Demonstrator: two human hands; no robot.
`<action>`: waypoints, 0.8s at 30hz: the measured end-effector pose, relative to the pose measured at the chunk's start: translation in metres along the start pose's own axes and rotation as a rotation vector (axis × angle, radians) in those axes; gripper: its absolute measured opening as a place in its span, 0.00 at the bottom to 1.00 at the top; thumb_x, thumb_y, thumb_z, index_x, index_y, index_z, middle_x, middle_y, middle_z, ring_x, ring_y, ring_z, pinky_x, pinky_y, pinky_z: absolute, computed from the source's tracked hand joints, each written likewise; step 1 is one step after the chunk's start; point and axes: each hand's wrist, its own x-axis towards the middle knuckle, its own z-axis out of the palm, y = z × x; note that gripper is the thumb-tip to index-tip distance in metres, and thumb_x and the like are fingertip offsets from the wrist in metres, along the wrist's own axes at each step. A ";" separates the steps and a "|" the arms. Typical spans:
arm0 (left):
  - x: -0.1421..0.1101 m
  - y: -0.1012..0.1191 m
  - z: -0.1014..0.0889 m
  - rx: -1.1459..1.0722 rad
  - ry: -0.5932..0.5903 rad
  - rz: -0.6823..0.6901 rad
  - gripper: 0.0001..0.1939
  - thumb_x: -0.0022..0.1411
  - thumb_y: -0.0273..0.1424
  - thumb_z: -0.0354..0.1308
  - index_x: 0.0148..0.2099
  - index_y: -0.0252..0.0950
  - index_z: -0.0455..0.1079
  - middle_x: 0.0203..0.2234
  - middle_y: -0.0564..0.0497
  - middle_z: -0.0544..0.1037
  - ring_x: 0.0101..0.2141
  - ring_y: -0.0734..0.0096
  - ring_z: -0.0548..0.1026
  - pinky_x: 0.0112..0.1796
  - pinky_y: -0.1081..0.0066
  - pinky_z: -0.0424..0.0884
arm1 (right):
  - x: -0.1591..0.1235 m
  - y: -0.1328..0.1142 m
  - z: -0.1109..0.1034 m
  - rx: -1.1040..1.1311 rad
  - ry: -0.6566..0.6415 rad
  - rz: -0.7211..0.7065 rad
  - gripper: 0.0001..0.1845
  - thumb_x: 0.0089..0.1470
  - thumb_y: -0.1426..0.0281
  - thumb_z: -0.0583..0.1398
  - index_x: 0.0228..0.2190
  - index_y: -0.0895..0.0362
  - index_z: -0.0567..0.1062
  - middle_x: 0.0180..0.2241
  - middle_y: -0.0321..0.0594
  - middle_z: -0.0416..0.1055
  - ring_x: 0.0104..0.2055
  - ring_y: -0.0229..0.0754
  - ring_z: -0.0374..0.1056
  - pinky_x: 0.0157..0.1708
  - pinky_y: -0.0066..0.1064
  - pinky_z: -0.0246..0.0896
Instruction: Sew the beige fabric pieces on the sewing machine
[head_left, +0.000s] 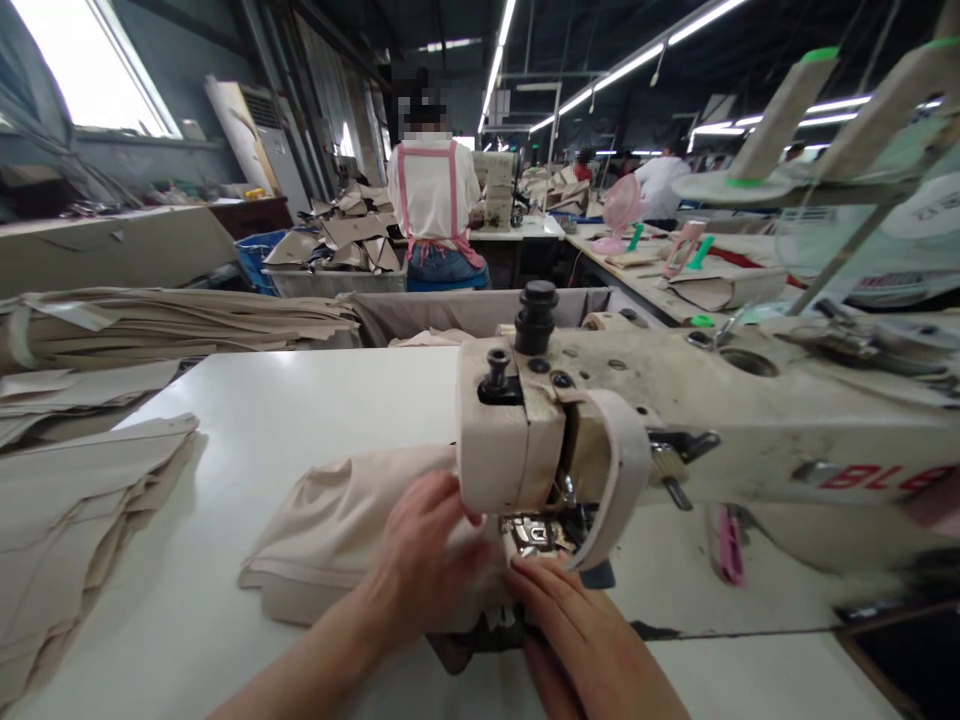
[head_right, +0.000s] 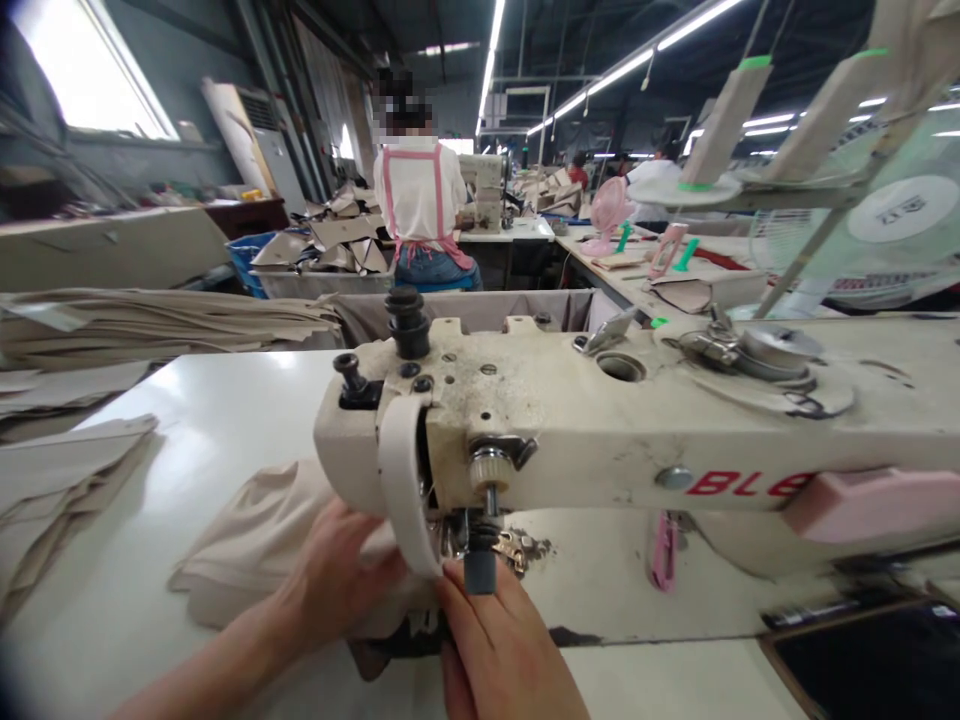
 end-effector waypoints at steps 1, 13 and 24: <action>-0.004 0.003 -0.002 -0.006 -0.083 0.043 0.08 0.61 0.35 0.61 0.40 0.36 0.72 0.37 0.49 0.76 0.38 0.63 0.73 0.40 0.63 0.72 | 0.000 -0.002 -0.002 0.057 0.031 0.035 0.22 0.55 0.81 0.52 0.52 0.62 0.67 0.51 0.51 0.72 0.54 0.52 0.67 0.50 0.45 0.70; -0.009 0.017 0.000 0.067 -0.159 0.151 0.15 0.70 0.29 0.44 0.42 0.35 0.73 0.32 0.46 0.76 0.36 0.64 0.73 0.39 0.67 0.73 | 0.003 -0.011 -0.013 0.137 0.050 0.053 0.25 0.53 0.83 0.50 0.53 0.62 0.63 0.46 0.51 0.73 0.52 0.48 0.68 0.55 0.45 0.65; -0.009 0.021 0.002 0.038 -0.158 0.231 0.13 0.59 0.20 0.52 0.39 0.38 0.74 0.32 0.48 0.77 0.35 0.65 0.73 0.36 0.69 0.72 | 0.007 -0.008 -0.015 0.091 -0.028 0.007 0.30 0.47 0.84 0.53 0.52 0.61 0.71 0.50 0.52 0.72 0.51 0.52 0.67 0.51 0.44 0.69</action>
